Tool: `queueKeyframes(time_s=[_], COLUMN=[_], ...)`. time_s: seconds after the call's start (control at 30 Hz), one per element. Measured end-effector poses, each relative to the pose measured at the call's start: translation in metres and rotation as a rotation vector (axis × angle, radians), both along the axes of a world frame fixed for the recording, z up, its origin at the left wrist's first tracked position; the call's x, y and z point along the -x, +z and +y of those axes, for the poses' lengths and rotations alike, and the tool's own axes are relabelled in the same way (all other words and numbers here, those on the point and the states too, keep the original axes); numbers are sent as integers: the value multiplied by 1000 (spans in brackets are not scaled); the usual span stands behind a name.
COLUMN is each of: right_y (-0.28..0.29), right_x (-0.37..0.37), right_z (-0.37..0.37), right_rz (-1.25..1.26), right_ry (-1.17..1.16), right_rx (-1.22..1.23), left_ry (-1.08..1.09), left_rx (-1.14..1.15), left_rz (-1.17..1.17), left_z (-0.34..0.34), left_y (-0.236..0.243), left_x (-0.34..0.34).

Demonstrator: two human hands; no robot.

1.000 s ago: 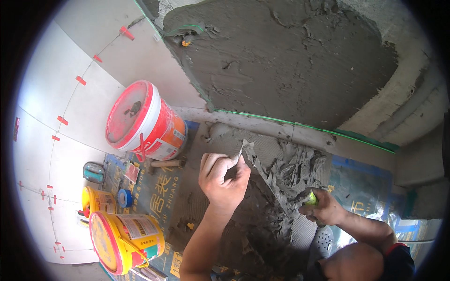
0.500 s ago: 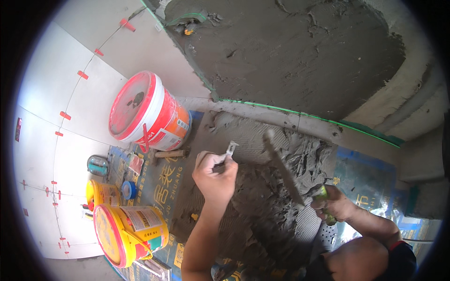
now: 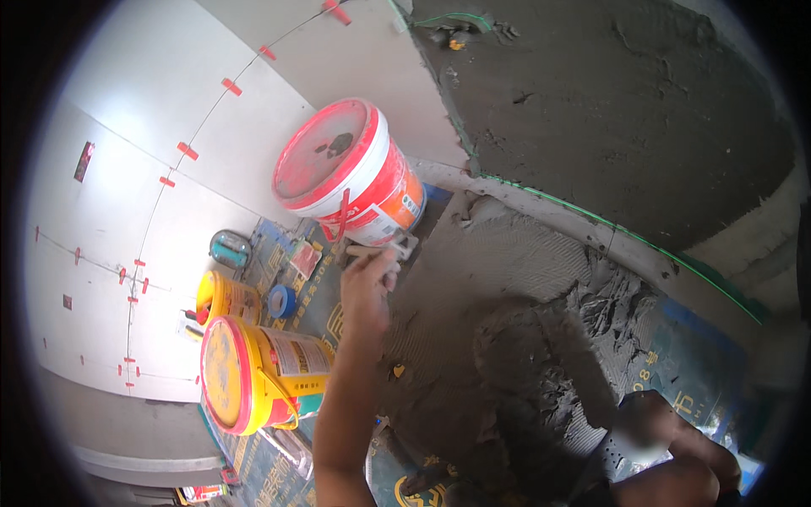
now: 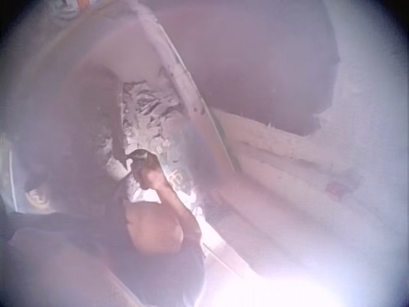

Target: The person applies mortar to a wall and a large tile using a trowel, then lifts and positions the tile onto the wall, pressing it into place and checking alignment.

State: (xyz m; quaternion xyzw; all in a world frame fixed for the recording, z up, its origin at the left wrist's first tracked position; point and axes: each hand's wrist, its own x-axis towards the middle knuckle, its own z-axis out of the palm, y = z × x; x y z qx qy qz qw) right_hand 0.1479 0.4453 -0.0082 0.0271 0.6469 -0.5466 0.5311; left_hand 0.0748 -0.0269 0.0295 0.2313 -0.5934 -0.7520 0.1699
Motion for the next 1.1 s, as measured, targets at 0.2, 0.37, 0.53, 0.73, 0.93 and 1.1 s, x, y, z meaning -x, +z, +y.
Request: queueKeyframes(time_s=[0.2,0.37,0.53,0.73,0.93,1.1], right_y=[-26,-72,-113,-46,9,-12], right_x=[4,-20,-28,-3,28,32], right_z=[-8,28,64,38,19,9], right_rz=[-23,-43,681,811,596,627], right_ry=[-192,-273,221,224,-75,-80], right_rx=[-56,-42,-101,-99,249,-75], left_ry=[76,180,167,129,233,317], left_rx=[752,1137,1385,1402,1577,1647], left_rz=[-110,-325,-726,-868,-577,-406], left_z=[-50,-95,-158,-234,-177,-178], left_y=[19,-2,-54,-130,-48,28], left_x=[-12,-56,-85,-146,-117,-148])
